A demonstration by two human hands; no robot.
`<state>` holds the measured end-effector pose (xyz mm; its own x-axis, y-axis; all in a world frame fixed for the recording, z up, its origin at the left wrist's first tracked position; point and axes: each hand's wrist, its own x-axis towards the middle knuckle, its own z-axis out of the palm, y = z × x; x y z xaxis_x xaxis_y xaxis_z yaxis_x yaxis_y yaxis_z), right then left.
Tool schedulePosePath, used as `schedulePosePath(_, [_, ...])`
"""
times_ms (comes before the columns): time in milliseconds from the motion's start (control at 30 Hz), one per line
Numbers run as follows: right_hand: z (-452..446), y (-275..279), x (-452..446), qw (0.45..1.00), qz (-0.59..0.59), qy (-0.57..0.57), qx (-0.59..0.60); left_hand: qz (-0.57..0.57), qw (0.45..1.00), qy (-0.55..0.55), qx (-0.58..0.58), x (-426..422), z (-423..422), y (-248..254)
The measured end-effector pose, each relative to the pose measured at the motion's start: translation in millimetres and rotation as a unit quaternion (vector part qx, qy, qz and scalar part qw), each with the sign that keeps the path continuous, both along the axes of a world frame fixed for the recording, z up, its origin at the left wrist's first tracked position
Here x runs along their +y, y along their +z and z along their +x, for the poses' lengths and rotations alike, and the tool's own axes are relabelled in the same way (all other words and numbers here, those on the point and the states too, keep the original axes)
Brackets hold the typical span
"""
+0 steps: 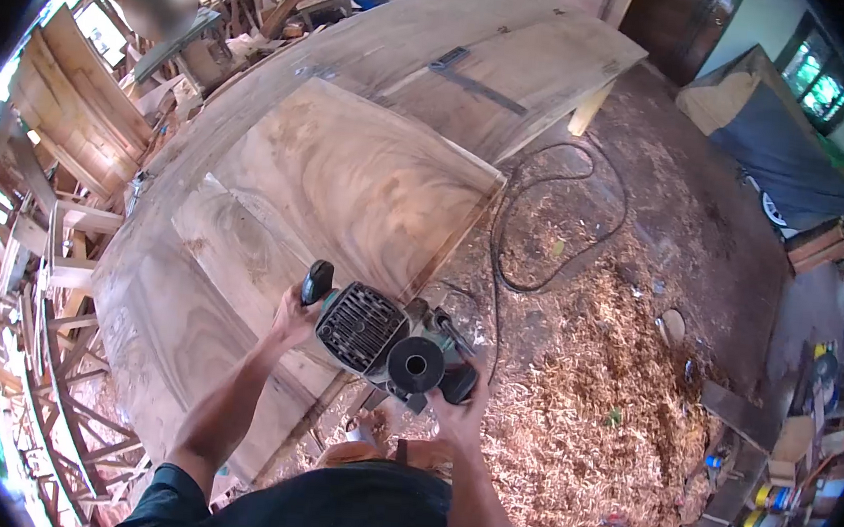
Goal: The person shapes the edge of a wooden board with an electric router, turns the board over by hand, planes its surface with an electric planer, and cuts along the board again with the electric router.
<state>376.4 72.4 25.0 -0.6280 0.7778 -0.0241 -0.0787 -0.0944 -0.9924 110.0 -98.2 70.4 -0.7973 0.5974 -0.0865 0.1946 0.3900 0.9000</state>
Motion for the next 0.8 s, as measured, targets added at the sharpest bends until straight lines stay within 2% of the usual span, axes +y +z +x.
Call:
schedulePosePath(67, [11, -13, 22, 0.998, -0.050, -0.027, -0.010, 0.025, 1.000, 0.003, -0.010, 23, 13, 3])
schedulePosePath(100, [18, 7, 43, 0.996, -0.070, 0.026, -0.045, 0.015, 1.000, 0.005, 0.001, 36, 15, -11])
schedulePosePath(200, [49, -19, 87, 0.998, -0.002, -0.051, -0.041, 0.051, 0.996, 0.030, -0.073, 105, 42, 7])
schedulePosePath(267, [76, -36, 119, 0.992, 0.041, -0.099, -0.060, 0.000, 1.000, -0.013, -0.009, 147, 50, 11])
schedulePosePath(367, [96, -24, 167, 0.986, 0.035, -0.144, -0.081, 0.039, 0.996, -0.066, -0.045, 214, 63, 14])
schedulePosePath(400, [91, -7, 179, 0.981, -0.048, -0.184, -0.040, 0.036, 0.994, -0.089, -0.061, 235, 66, 20])
schedulePosePath(433, [95, -4, 193, 0.978, -0.043, -0.203, -0.009, 0.061, 0.987, -0.119, -0.086, 255, 66, 21])
schedulePosePath(500, [92, 6, 218, 0.964, -0.047, -0.252, 0.074, 0.001, 0.985, -0.157, -0.066, 293, 65, 37])
schedulePosePath(533, [84, 27, 226, 0.952, -0.090, -0.284, 0.076, -0.011, 0.984, -0.166, -0.060, 312, 64, 39])
schedulePosePath(600, [83, 18, 257, 0.938, -0.063, -0.332, 0.070, -0.030, 0.981, -0.183, -0.048, 351, 56, 40])
schedulePosePath(633, [80, 17, 274, 0.938, -0.072, -0.334, 0.059, -0.008, 0.981, -0.192, -0.008, 370, 51, 41])
schedulePosePath(700, [69, 18, 310, 0.937, -0.087, -0.335, 0.039, -0.028, 0.976, -0.215, -0.010, 405, 36, 55])
schedulePosePath(800, [36, 7, 368, 0.917, -0.126, -0.366, 0.096, -0.011, 0.972, -0.233, -0.006, 460, 2, 61])
